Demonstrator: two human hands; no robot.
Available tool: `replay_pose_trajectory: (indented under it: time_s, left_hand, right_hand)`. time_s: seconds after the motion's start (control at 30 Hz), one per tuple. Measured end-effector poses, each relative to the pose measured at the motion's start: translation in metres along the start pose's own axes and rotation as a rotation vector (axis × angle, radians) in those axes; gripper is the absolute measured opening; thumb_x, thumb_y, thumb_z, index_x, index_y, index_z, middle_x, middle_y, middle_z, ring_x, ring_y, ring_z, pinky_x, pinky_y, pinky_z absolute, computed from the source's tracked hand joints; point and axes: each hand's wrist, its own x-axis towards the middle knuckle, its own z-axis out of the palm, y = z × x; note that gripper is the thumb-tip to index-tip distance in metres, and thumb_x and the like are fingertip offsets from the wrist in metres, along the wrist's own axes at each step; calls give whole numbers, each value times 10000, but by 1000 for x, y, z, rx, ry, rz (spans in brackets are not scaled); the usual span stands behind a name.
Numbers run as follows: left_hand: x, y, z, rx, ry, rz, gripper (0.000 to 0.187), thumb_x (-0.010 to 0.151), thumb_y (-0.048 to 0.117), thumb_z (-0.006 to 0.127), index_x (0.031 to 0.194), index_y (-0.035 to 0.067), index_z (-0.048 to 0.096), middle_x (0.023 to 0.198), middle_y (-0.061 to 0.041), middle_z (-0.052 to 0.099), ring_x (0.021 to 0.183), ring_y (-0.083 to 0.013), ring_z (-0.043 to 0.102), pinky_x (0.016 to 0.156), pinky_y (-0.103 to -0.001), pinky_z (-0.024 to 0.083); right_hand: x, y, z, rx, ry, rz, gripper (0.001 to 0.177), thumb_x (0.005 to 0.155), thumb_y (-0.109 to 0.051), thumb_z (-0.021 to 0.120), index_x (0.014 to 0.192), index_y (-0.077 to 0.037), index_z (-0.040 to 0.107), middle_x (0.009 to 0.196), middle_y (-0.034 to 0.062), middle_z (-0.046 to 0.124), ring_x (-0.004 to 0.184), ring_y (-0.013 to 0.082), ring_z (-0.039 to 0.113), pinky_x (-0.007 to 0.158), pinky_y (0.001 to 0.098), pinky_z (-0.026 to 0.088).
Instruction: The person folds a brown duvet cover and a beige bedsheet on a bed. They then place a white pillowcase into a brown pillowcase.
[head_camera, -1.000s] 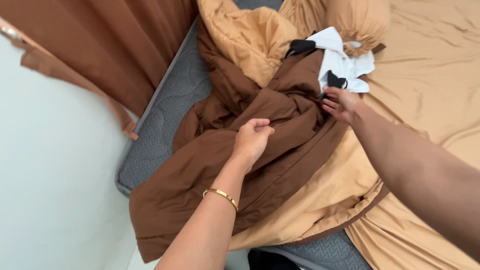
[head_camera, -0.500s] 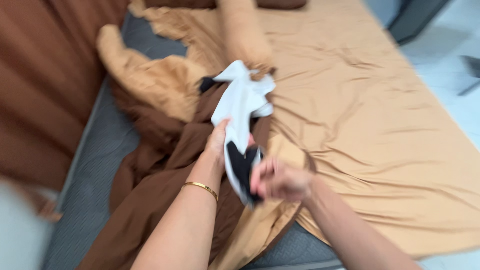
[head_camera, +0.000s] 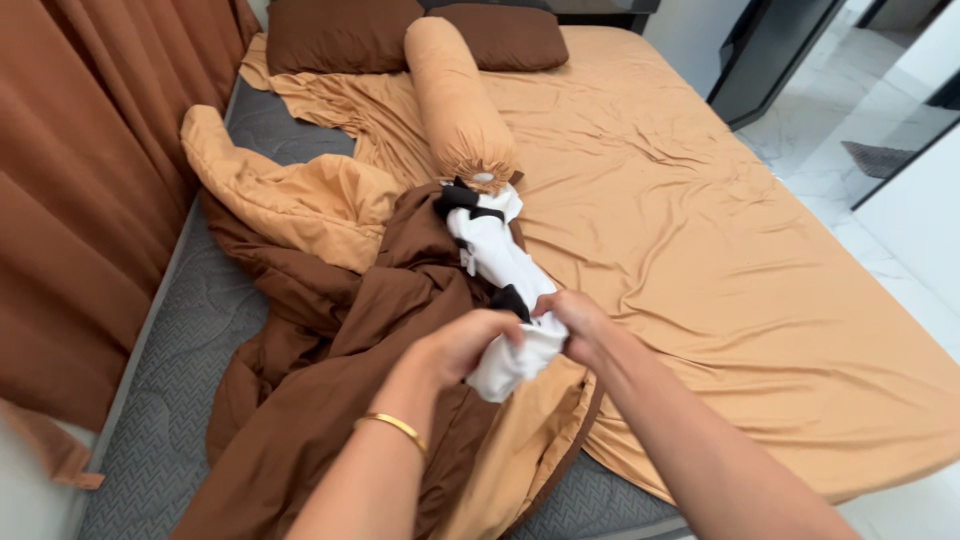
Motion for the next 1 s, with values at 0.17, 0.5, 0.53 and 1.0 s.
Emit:
replay_pose_trajectory:
  time_s: [0.17, 0.5, 0.53, 1.0]
  left_hand:
    - [-2, 4, -22, -307, 590, -129, 620, 830, 614, 651, 1091, 51, 640, 927, -102, 691, 980, -308, 658, 869, -466, 545]
    - [58, -6, 65, -88, 174, 166, 404, 750, 127, 680, 1143, 33, 681, 932, -140, 724, 753, -241, 707, 673, -401, 597]
    - [49, -3, 81, 41, 81, 144, 441, 741, 116, 688, 1179, 75, 697, 921, -133, 710, 750, -228, 674, 669, -381, 571]
    - [12, -22, 26, 300, 518, -37, 369, 917, 197, 601, 1263, 132, 710, 1094, -29, 755, 903, -174, 691, 800, -340, 559]
  right_hand:
    - [-45, 12, -27, -155, -127, -126, 360, 667, 105, 551, 996, 29, 676, 803, 74, 658, 671, 186, 639, 639, 357, 563]
    - [-147, 7, -72, 67, 33, 47, 500, 864, -407, 582, 1196, -49, 687, 1017, 109, 760, 821, 193, 725, 743, 380, 583]
    - [-144, 8, -73, 107, 144, 26, 607, 876, -557, 533, 1223, -80, 677, 1030, 107, 760, 821, 216, 727, 726, 424, 580]
    - [-78, -139, -244, -146, 1129, -1001, 391, 798, -36, 798, 1162, -69, 659, 1150, 72, 726, 1032, 190, 680, 899, 336, 536]
